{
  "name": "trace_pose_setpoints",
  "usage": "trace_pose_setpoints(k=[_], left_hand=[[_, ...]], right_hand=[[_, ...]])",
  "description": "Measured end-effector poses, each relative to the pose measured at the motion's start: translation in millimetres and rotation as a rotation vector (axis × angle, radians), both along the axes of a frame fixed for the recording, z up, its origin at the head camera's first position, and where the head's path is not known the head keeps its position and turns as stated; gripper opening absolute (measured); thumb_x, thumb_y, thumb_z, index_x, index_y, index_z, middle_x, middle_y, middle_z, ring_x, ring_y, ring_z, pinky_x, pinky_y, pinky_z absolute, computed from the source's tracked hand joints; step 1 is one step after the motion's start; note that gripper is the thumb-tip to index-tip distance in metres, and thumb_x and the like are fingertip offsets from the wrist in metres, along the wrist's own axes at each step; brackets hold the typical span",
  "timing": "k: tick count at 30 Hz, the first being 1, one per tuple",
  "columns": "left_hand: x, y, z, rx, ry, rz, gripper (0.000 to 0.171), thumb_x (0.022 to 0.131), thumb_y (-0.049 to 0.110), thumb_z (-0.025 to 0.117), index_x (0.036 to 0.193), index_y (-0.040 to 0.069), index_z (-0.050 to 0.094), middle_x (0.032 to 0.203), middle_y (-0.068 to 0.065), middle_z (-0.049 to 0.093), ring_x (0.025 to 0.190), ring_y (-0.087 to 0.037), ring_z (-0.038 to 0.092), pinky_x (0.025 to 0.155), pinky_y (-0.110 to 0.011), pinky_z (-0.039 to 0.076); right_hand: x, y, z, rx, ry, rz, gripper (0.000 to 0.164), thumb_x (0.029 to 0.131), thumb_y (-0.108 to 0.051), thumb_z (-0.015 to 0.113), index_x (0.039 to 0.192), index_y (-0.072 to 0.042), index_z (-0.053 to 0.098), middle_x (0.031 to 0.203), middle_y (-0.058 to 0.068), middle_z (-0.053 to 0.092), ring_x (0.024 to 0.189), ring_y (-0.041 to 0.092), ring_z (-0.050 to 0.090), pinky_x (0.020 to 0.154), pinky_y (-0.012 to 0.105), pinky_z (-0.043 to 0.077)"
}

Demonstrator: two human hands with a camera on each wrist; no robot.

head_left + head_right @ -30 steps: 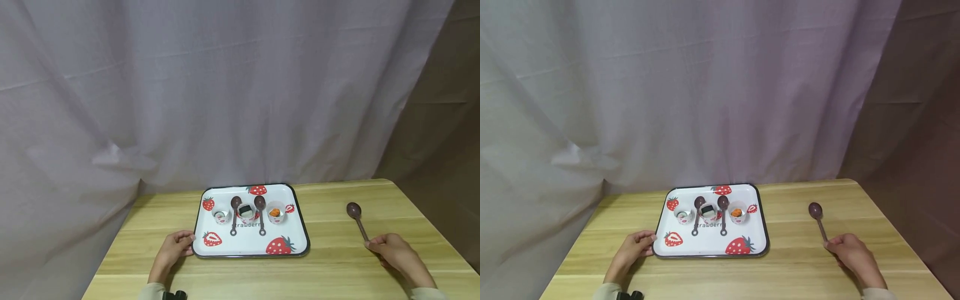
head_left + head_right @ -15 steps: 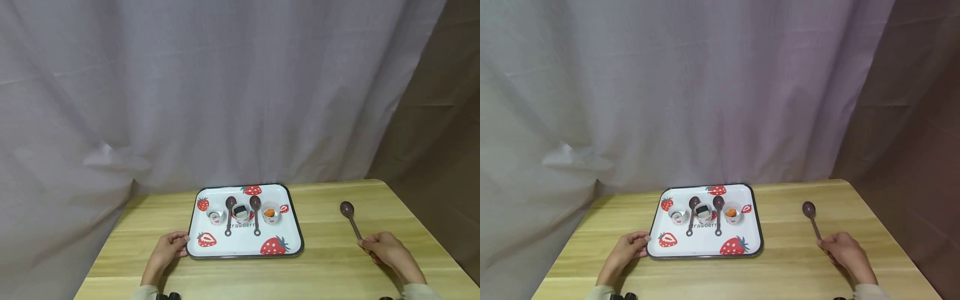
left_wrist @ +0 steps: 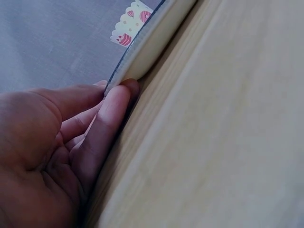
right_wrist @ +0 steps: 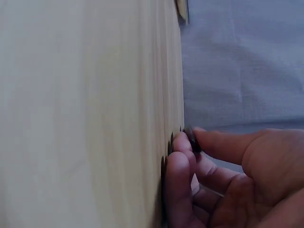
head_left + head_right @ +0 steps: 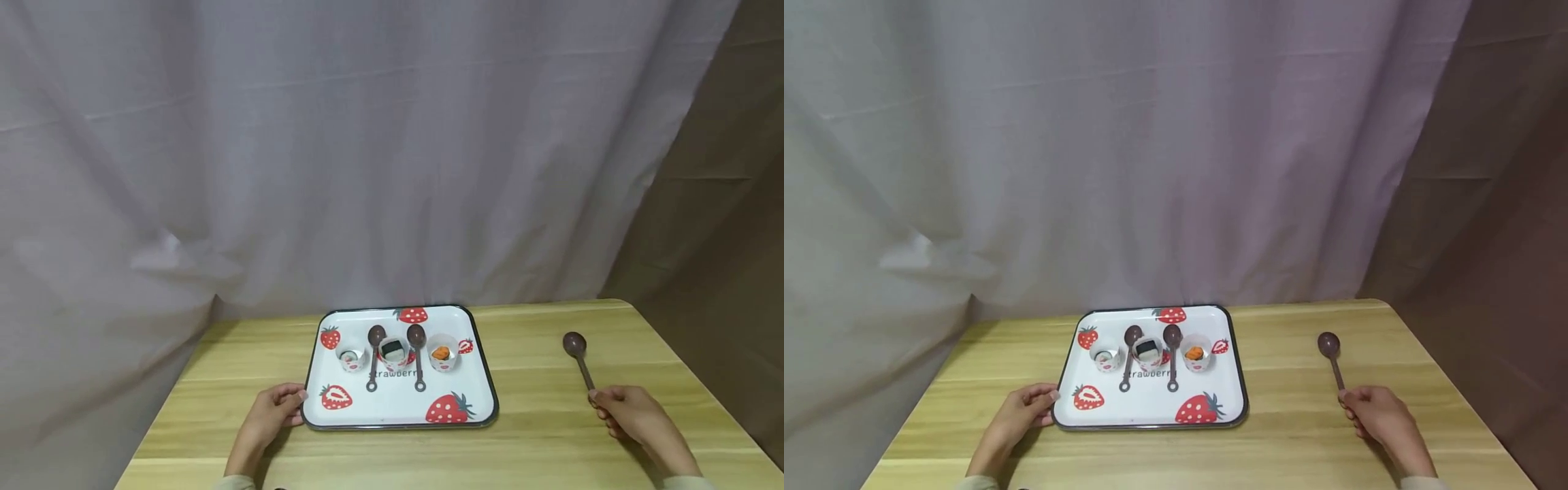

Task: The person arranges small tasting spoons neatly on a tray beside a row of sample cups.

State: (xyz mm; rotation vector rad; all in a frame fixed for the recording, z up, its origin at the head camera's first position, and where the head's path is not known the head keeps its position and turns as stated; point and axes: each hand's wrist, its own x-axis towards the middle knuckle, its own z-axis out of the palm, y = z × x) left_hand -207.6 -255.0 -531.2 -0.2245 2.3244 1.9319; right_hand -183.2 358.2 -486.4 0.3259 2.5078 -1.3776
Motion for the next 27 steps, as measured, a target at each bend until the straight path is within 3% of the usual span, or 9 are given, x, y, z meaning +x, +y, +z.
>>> trace_pose_setpoints(k=[5, 10, 17, 21, 27], left_hand=[[-0.1, 0.0, 3.3, -0.010, 0.003, 0.000, 0.032, 0.105, 0.004, 0.062, 0.129, -0.017, 0.062, 0.093, -0.011, 0.074, 0.080, -0.016, 0.071, 0.070, -0.027, 0.067], [-0.6, 2.5, 2.9, -0.003, 0.016, 0.010, 0.029, 0.105, 0.003, 0.063, 0.127, -0.016, 0.064, 0.091, -0.011, 0.072, 0.077, -0.015, 0.070, 0.068, -0.026, 0.067], [2.2, 5.3, 0.0, -0.049, 0.003, 0.047, 0.025, 0.104, 0.002, 0.063, 0.123, -0.014, 0.066, 0.090, -0.013, 0.070, 0.075, -0.016, 0.068, 0.065, -0.027, 0.066], [2.5, 6.4, 0.1, -0.044, 0.003, 0.041, 0.027, 0.104, 0.003, 0.064, 0.125, -0.015, 0.066, 0.091, -0.013, 0.069, 0.075, -0.015, 0.068, 0.066, -0.026, 0.066], [2.7, 4.8, 2.9, -0.027, 0.015, 0.036, 0.029, 0.105, 0.002, 0.063, 0.127, -0.016, 0.064, 0.092, -0.013, 0.072, 0.076, -0.015, 0.070, 0.067, -0.026, 0.067]], right_hand=[[-6.2, 2.5, 4.1, -0.053, -0.005, -0.015, 0.041, 0.115, -0.019, 0.043, 0.110, 0.014, 0.069, 0.084, -0.001, 0.066, 0.071, 0.008, 0.063, 0.066, 0.024, 0.065], [-8.2, 5.4, -1.4, -0.149, 0.018, -0.053, 0.039, 0.113, -0.009, 0.045, 0.124, 0.026, 0.058, 0.087, -0.002, 0.072, 0.071, 0.007, 0.067, 0.069, 0.025, 0.066], [0.3, -2.3, -13.2, -0.214, -0.001, -0.028, 0.032, 0.111, -0.006, 0.048, 0.123, 0.019, 0.061, 0.089, -0.005, 0.074, 0.072, 0.006, 0.064, 0.069, 0.024, 0.066], [-0.9, -5.1, -7.0, -0.202, -0.025, 0.009, 0.030, 0.112, -0.009, 0.047, 0.119, 0.014, 0.064, 0.091, -0.004, 0.068, 0.074, 0.007, 0.060, 0.067, 0.023, 0.064], [-5.3, -7.3, -0.6, -0.193, 0.002, 0.086, 0.035, 0.112, -0.015, 0.049, 0.129, 0.013, 0.060, 0.093, -0.006, 0.069, 0.070, 0.006, 0.053, 0.060, 0.021, 0.058]])
